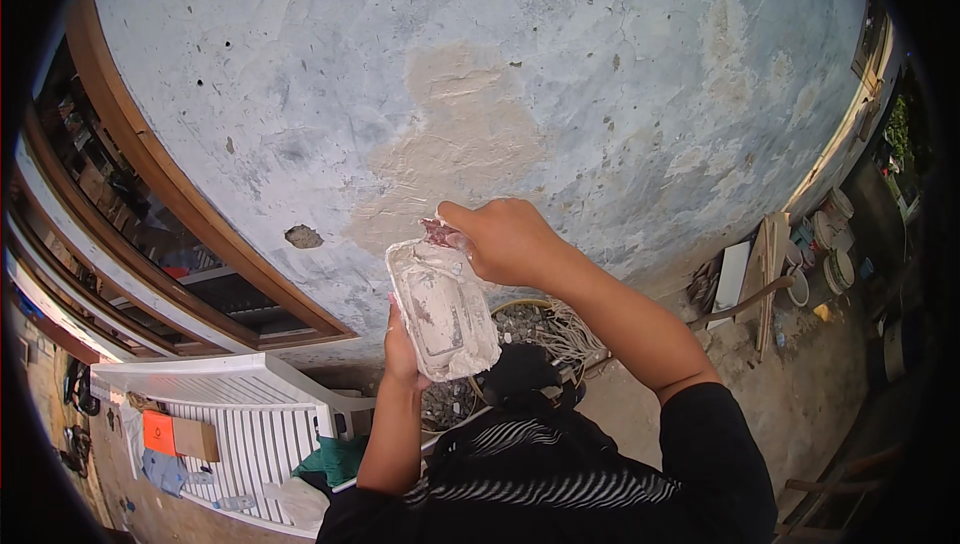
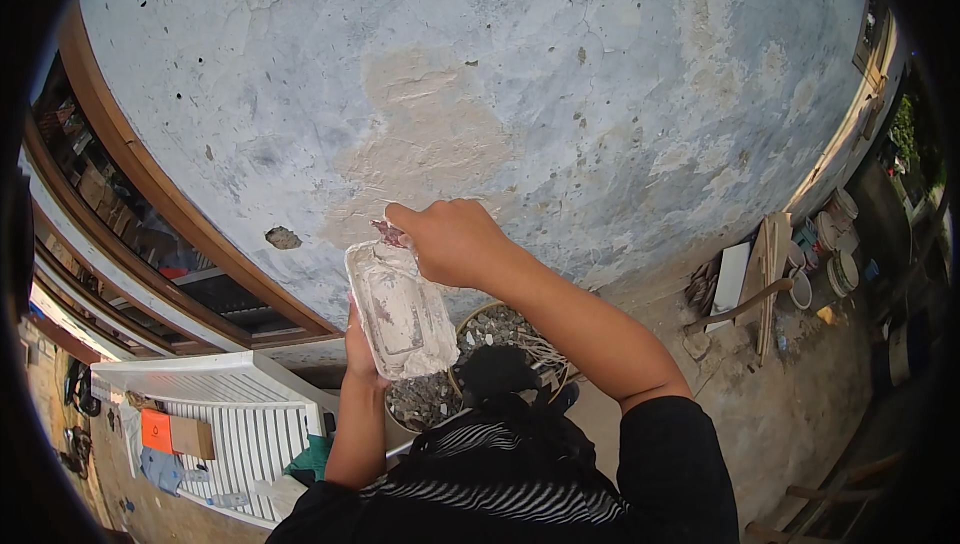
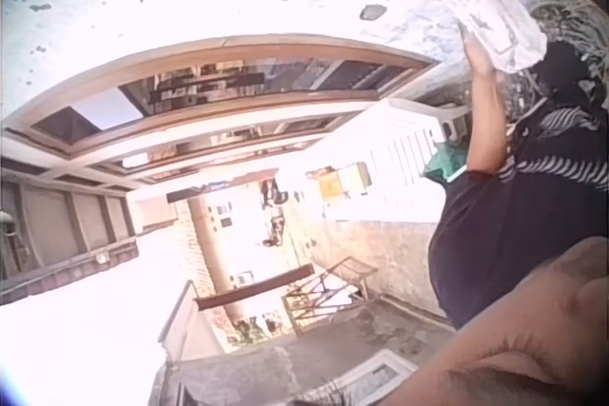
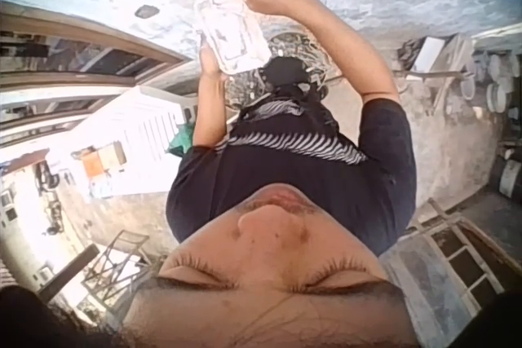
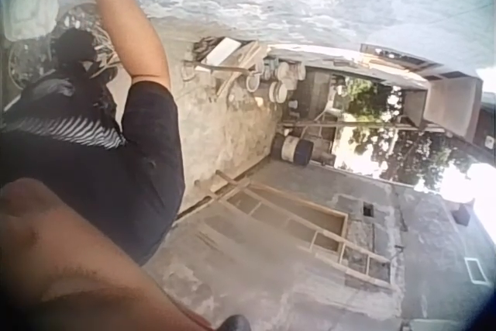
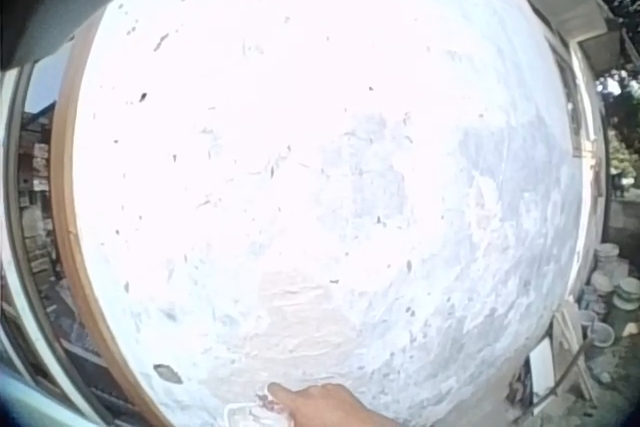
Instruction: Applying wall putty with a spatula to repair damaged spots on an exterior wall.
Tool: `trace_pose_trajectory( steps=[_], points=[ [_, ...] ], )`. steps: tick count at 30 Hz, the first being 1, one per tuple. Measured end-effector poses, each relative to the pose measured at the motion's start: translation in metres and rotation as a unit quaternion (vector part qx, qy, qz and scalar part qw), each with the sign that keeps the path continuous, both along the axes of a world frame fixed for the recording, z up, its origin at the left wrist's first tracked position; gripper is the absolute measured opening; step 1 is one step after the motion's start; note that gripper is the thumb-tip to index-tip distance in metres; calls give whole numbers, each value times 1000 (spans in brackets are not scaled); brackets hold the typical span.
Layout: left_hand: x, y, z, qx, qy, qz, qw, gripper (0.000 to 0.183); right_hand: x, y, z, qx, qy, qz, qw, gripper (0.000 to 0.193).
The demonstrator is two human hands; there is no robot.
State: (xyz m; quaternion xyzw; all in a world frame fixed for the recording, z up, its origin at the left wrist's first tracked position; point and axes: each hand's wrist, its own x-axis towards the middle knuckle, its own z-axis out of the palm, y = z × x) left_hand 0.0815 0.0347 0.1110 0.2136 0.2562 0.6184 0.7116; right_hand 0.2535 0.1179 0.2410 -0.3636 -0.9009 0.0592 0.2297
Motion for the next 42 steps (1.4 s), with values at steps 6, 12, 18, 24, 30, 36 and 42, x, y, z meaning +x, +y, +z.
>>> trace_pose_trajectory(
  steps=[6,12,18,24,30,36,42],
  points=[
    [5,2,8,-26,35,-32,999,62,-5,1,1,4,-22,-4,1000,33],
    [0,3,7,-33,43,-61,997,59,-7,8,4,32,-113,76,990,34],
    [-11,7,-1,-52,-49,-88,994,56,-6,5,13,143,-143,193,960,19],
    [-11,10,4,-70,-89,-73,991,55,-8,-12,3,169,-139,270,938,20],
    [-15,14,6,46,-12,-32,998,59,0,-26,7,127,-126,312,933,26],
    [-33,15,-9,109,45,45,992,63,16,-24,33,-37,-168,126,977,26],
    [-22,19,-1,172,24,51,984,65,20,-2,5,-141,-119,81,979,27]
  ],
)
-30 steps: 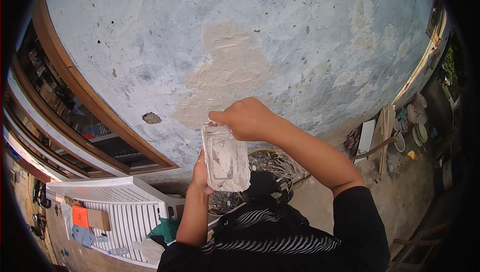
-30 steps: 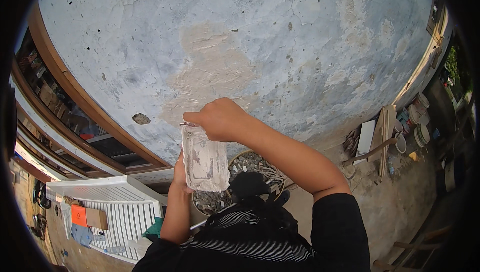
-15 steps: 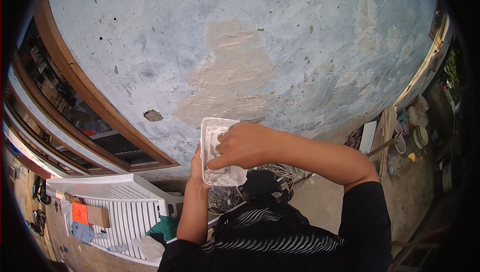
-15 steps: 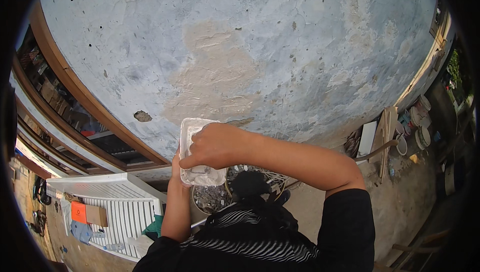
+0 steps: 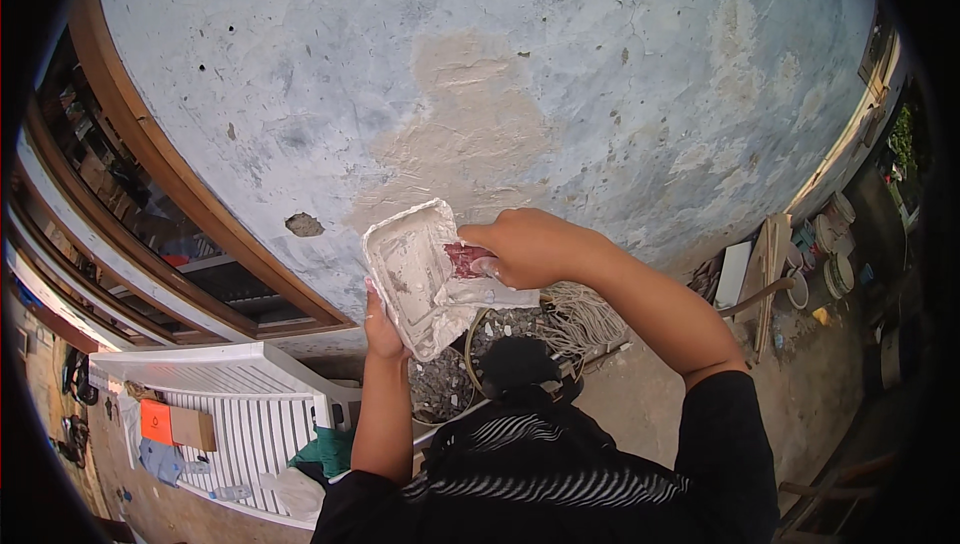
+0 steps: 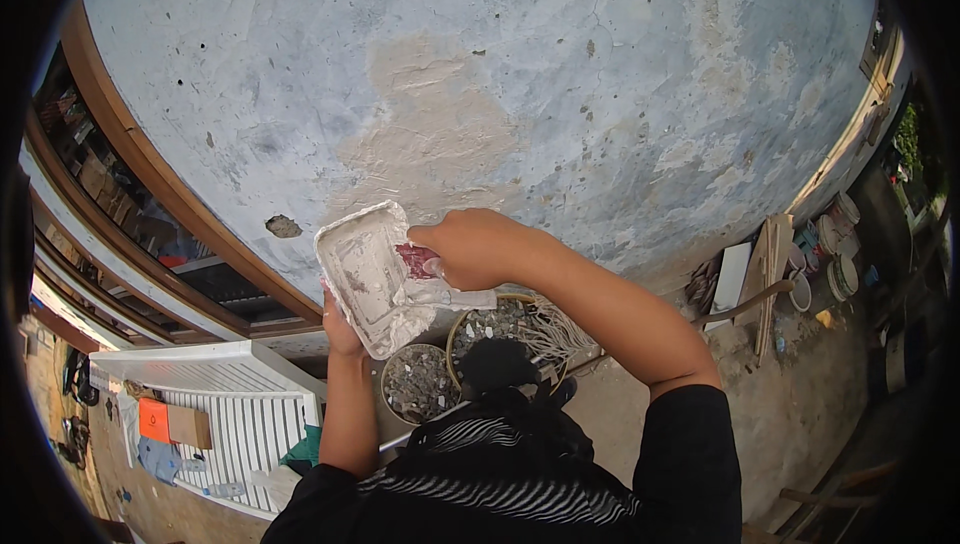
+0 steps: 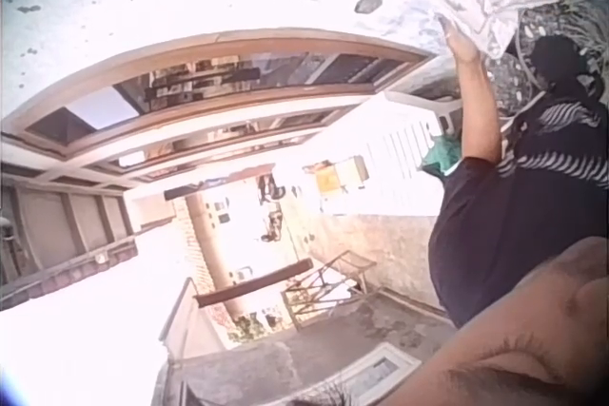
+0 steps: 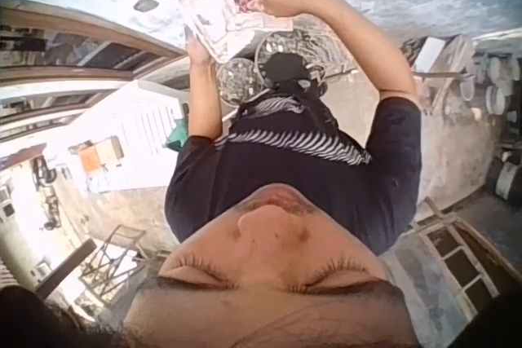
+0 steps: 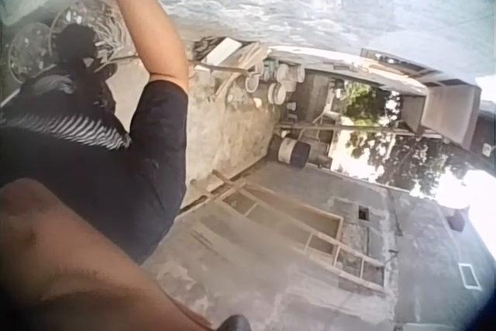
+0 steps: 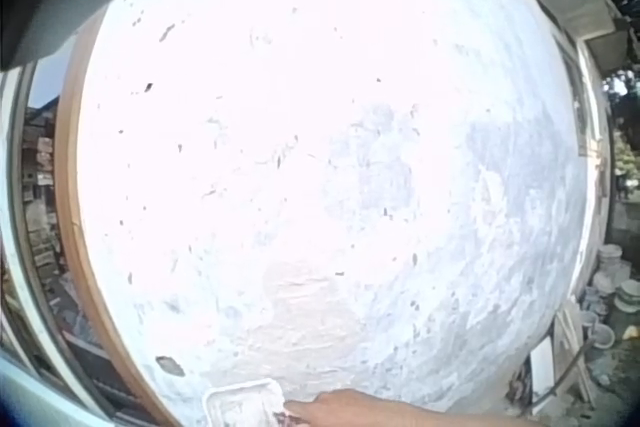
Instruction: Applying wall putty with a spatula to repair damaged spots on an exterior wall.
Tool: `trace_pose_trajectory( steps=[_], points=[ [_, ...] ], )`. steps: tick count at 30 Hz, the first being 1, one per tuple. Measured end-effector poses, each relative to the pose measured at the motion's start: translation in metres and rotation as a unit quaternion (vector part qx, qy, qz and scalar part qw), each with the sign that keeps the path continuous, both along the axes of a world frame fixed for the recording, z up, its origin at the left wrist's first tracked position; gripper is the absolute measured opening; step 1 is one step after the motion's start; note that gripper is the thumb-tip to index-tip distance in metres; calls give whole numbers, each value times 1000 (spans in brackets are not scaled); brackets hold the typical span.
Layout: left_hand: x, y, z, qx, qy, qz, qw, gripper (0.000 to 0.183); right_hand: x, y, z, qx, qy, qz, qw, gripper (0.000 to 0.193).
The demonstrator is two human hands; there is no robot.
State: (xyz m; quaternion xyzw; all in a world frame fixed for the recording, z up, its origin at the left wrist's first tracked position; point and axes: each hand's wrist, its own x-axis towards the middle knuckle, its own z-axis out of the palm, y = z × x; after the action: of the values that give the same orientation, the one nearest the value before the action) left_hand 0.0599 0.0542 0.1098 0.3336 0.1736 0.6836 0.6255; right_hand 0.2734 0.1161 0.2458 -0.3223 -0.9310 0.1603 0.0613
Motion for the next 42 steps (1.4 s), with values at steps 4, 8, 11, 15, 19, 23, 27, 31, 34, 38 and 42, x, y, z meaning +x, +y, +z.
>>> trace_pose_trajectory(
  steps=[4,8,11,15,19,23,27,31,34,38,42],
  points=[
    [12,11,5,-20,2,44,999,66,7,26,-25,-52,29,29,998,28],
    [23,23,1,-16,-18,29,999,61,14,44,-58,-120,85,17,989,27],
    [27,30,-8,-74,-12,44,996,63,19,54,-89,-219,132,10,967,30],
    [31,34,-18,-107,-19,42,993,64,25,58,-136,-432,235,12,871,35],
    [32,36,-39,-138,1,52,989,66,24,42,-167,-500,272,-36,821,28],
    [29,36,-62,-153,35,48,986,67,17,33,-196,-586,317,-79,742,31],
    [25,37,-81,-156,39,58,985,66,8,23,-212,-626,359,-82,688,30],
    [25,36,-96,-124,48,66,989,66,4,19,-217,-643,334,-85,684,30],
    [14,41,-119,-85,93,106,986,66,0,9,-221,-658,355,-117,654,32],
    [9,37,-131,-72,49,80,993,63,-2,-6,-234,-676,417,-125,595,30],
    [-1,35,-136,-76,55,137,986,64,-4,-11,-246,-682,485,-151,526,34]
  ],
)
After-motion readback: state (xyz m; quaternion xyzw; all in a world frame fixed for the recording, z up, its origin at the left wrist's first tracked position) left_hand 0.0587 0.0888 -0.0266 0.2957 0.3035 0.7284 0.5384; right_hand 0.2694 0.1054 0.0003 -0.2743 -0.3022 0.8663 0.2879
